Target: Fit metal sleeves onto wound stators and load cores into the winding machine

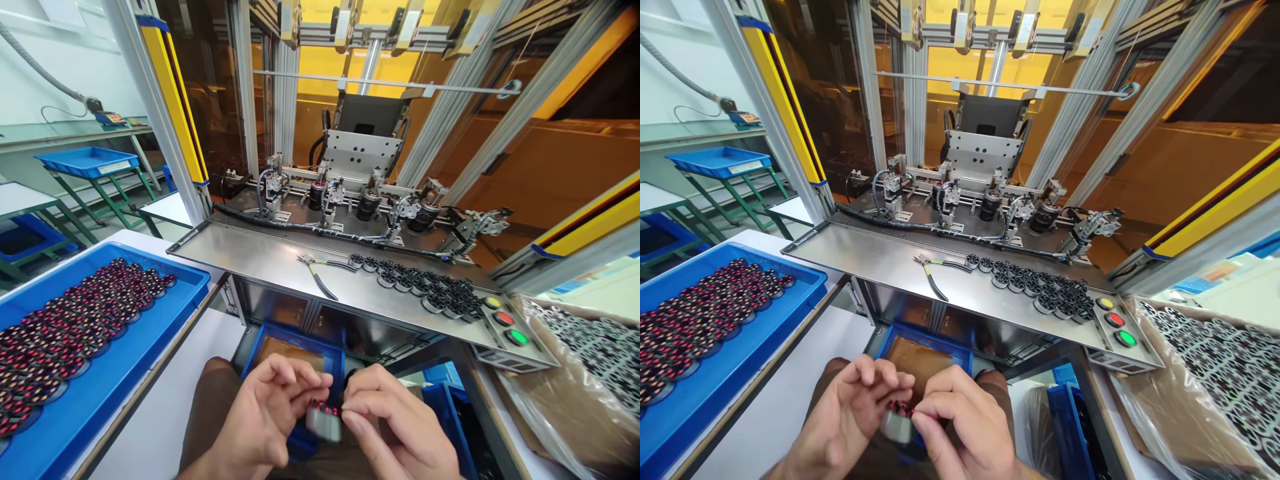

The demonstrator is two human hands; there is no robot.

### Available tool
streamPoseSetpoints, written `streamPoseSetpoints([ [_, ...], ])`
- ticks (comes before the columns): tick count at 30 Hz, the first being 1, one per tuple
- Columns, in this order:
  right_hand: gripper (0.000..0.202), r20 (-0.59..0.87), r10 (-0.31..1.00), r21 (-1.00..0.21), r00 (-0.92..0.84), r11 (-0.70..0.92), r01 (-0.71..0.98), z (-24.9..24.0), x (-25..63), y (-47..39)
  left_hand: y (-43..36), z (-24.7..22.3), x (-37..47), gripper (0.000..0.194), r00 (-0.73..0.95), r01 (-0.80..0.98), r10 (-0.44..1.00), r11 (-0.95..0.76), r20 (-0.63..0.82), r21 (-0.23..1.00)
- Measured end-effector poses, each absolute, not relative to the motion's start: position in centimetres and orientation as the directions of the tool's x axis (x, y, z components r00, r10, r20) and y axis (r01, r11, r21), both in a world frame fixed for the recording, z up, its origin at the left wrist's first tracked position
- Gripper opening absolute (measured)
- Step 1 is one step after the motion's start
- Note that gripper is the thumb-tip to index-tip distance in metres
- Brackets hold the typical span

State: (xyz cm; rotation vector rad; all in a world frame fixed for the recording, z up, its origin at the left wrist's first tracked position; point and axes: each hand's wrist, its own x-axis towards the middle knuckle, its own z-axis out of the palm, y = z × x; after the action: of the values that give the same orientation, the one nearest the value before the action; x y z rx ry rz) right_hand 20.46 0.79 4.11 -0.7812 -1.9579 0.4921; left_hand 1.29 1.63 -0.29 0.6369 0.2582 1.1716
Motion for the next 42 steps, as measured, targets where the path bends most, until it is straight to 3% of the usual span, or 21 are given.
streamPoseSetpoints([
  [2, 0.017, 0.604, 0.691, -0.634, -0.398, 0.719, 0.286, 4.3, 20.6, 0.8, 2.0, -0.3, 1.5, 0.053, 0.467, -0.716, 0.883, 0.344, 0.051, 0.607],
  [6, 0.016, 0.579, 0.685, -0.643, -0.443, 0.717, 0.27, 4.6, 21.0, 0.7, 2.0, -1.1, 2.2, 0.056, 0.738, -0.481, 0.67, 0.611, -0.086, 0.628],
  [8, 0.017, 0.601, 0.684, -0.626, -0.413, 0.725, 0.287, 4.7, 21.2, 0.6, 1.7, -1.3, 2.4, 0.045, 0.747, -0.483, 0.663, 0.589, -0.046, 0.648],
  [11, 0.018, 0.63, 0.701, -0.61, -0.334, 0.713, 0.346, 4.8, 21.0, 0.4, 1.3, -0.5, 2.2, 0.033, 0.623, -0.589, 0.781, 0.439, 0.035, 0.679],
  [16, 0.016, 0.602, 0.756, -0.672, -0.257, 0.654, 0.347, 4.8, 20.4, 0.3, 1.7, 0.9, 1.6, 0.038, 0.411, -0.751, 0.902, 0.252, 0.133, 0.61],
  [18, 0.016, 0.59, 0.746, -0.682, -0.308, 0.665, 0.305, 5.0, 20.5, 0.2, 1.9, 0.7, 1.8, 0.043, 0.502, -0.689, 0.862, 0.345, 0.075, 0.637],
  [21, 0.015, 0.584, 0.717, -0.668, -0.381, 0.691, 0.277, 5.3, 20.8, 0.2, 2.0, -0.2, 2.4, 0.059, 0.737, -0.464, 0.672, 0.584, -0.076, 0.666],
  [23, 0.014, 0.591, 0.708, -0.653, -0.386, 0.701, 0.286, 5.5, 21.0, 0.2, 1.8, -0.6, 2.6, 0.055, 0.778, -0.427, 0.625, 0.605, -0.068, 0.673],
  [26, 0.016, 0.594, 0.724, -0.657, -0.35, 0.688, 0.309, 5.7, 20.9, 0.1, 1.3, -0.4, 2.3, 0.027, 0.683, -0.52, 0.731, 0.468, 0.019, 0.714],
  [32, 0.014, 0.605, 0.75, -0.696, -0.266, 0.661, 0.282, 5.6, 20.4, 0.4, 1.4, 0.8, 1.5, 0.033, 0.372, -0.751, 0.911, 0.182, 0.179, 0.635],
  [35, 0.013, 0.609, 0.729, -0.708, -0.313, 0.677, 0.199, 5.4, 20.4, 0.7, 1.9, 0.2, 1.9, 0.041, 0.523, -0.66, 0.852, 0.391, 0.019, 0.642],
  [38, 0.012, 0.634, 0.697, -0.69, -0.335, 0.705, 0.164, 5.3, 20.5, 1.0, 2.0, -0.9, 2.3, 0.06, 0.797, -0.434, 0.595, 0.683, -0.103, 0.588],
  [40, 0.012, 0.646, 0.69, -0.675, -0.327, 0.716, 0.179, 5.4, 20.6, 1.0, 1.7, -1.4, 2.4, 0.055, 0.828, -0.423, 0.559, 0.684, -0.054, 0.595],
  [42, 0.014, 0.647, 0.701, -0.67, -0.302, 0.711, 0.214, 5.5, 20.5, 0.9, 1.4, -1.4, 2.3, 0.042, 0.763, -0.485, 0.646, 0.578, -0.005, 0.656],
])
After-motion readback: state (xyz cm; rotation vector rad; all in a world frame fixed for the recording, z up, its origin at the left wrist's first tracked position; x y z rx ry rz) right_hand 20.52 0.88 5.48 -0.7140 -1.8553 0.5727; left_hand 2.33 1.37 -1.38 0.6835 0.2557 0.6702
